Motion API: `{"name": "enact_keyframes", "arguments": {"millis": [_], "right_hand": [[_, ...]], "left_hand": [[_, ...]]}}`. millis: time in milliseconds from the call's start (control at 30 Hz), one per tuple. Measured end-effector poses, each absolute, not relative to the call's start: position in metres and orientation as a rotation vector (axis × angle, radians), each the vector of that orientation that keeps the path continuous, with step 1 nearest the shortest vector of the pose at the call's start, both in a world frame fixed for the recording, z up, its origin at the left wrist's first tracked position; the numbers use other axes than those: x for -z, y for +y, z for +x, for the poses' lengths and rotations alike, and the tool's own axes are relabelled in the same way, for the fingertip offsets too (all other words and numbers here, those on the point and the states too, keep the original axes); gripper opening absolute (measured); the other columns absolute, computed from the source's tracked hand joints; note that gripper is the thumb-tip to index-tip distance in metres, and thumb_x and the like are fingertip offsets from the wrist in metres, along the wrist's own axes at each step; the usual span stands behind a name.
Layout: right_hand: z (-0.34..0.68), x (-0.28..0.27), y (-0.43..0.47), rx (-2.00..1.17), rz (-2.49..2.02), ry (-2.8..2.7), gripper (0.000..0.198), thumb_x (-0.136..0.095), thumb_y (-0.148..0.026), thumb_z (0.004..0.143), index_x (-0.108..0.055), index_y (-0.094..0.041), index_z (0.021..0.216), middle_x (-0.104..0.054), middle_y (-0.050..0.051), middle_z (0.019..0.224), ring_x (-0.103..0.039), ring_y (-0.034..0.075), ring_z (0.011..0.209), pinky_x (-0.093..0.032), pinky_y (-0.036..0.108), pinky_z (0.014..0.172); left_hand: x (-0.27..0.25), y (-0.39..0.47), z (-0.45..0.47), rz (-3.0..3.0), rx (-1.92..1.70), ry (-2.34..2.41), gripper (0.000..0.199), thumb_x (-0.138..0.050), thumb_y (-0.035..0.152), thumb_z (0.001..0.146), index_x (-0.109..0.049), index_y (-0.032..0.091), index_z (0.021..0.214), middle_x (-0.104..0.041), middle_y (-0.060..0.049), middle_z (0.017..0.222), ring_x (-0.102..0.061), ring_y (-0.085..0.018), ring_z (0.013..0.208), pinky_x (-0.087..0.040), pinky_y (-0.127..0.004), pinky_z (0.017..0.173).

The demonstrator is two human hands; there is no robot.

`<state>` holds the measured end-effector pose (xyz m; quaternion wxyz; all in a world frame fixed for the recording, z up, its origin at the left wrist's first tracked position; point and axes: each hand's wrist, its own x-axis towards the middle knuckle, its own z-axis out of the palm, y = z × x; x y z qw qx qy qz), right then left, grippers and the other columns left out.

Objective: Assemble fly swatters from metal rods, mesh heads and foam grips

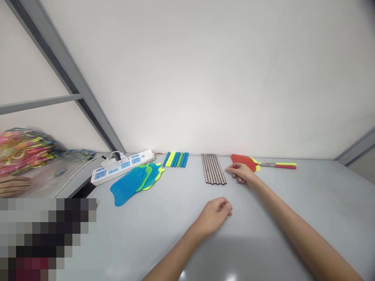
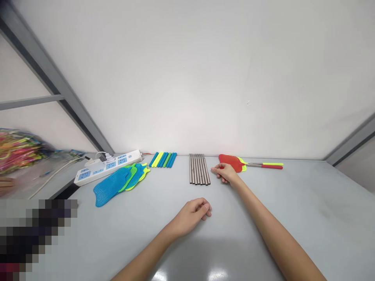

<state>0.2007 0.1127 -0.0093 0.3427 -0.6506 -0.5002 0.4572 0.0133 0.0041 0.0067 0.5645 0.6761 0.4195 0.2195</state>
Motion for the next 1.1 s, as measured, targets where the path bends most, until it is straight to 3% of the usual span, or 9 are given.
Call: {"name": "enact_keyframes", "arguments": {"millis": [300, 500, 633, 800, 1100], "right_hand": [[0.2015, 0.0165, 0.1122, -1.118, -1.640, -1.351, 0.030, -0.058, -0.041, 0.063, -0.051, -0.017, 0.080, -0.041, -0.008, 0.043, -0.032, 0.003, 0.027, -0.022, 0.014, 0.026], [0.1974, 0.0151, 0.1125, -0.988, -1.689, -1.506, 0.037, -0.057, -0.048, 0.063, -0.051, -0.017, 0.082, -0.045, -0.006, 0.047, -0.037, 0.005, 0.027, -0.027, 0.017, 0.029], [0.1972, 0.0143, 0.1130, -0.952, -1.656, -1.597, 0.041, -0.063, -0.041, 0.059, -0.049, -0.019, 0.089, -0.047, -0.007, 0.050, -0.041, 0.005, 0.030, -0.031, 0.017, 0.033], [0.2032, 0.0159, 0.1143, -1.055, -1.604, -1.420, 0.034, -0.056, -0.035, 0.066, -0.048, -0.018, 0.094, -0.038, -0.009, 0.046, -0.034, 0.004, 0.027, -0.025, 0.016, 0.027], [0.2012, 0.0172, 0.1138, -0.937, -1.627, -1.554, 0.039, -0.057, -0.046, 0.063, -0.052, -0.019, 0.090, -0.037, -0.008, 0.047, -0.037, 0.005, 0.029, -0.032, 0.017, 0.030]], "left_hand": [[-0.0045, 0.0034, 0.0148, 1.596, -0.501, 1.025, 0.030, -0.031, 0.037, 0.079, -0.054, 0.018, 0.082, -0.060, -0.002, 0.082, -0.050, -0.013, 0.070, -0.036, -0.023, 0.061], [-0.0050, 0.0033, 0.0158, 1.623, -0.501, 1.061, 0.033, -0.029, 0.040, 0.080, -0.054, 0.017, 0.082, -0.059, -0.003, 0.082, -0.049, -0.013, 0.070, -0.036, -0.023, 0.062], [-0.0034, 0.0062, 0.0178, 1.639, -0.507, 1.070, 0.032, -0.029, 0.038, 0.081, -0.053, 0.017, 0.082, -0.059, -0.003, 0.080, -0.049, -0.012, 0.066, -0.036, -0.023, 0.060], [-0.0062, 0.0079, 0.0189, 1.644, -0.504, 1.071, 0.031, -0.029, 0.038, 0.081, -0.052, 0.017, 0.084, -0.059, -0.003, 0.078, -0.049, -0.011, 0.062, -0.037, -0.022, 0.059], [-0.0055, 0.0071, 0.0183, 1.665, -0.526, 1.052, 0.031, -0.028, 0.037, 0.081, -0.052, 0.017, 0.084, -0.058, -0.003, 0.076, -0.048, -0.011, 0.062, -0.036, -0.022, 0.058]]}}
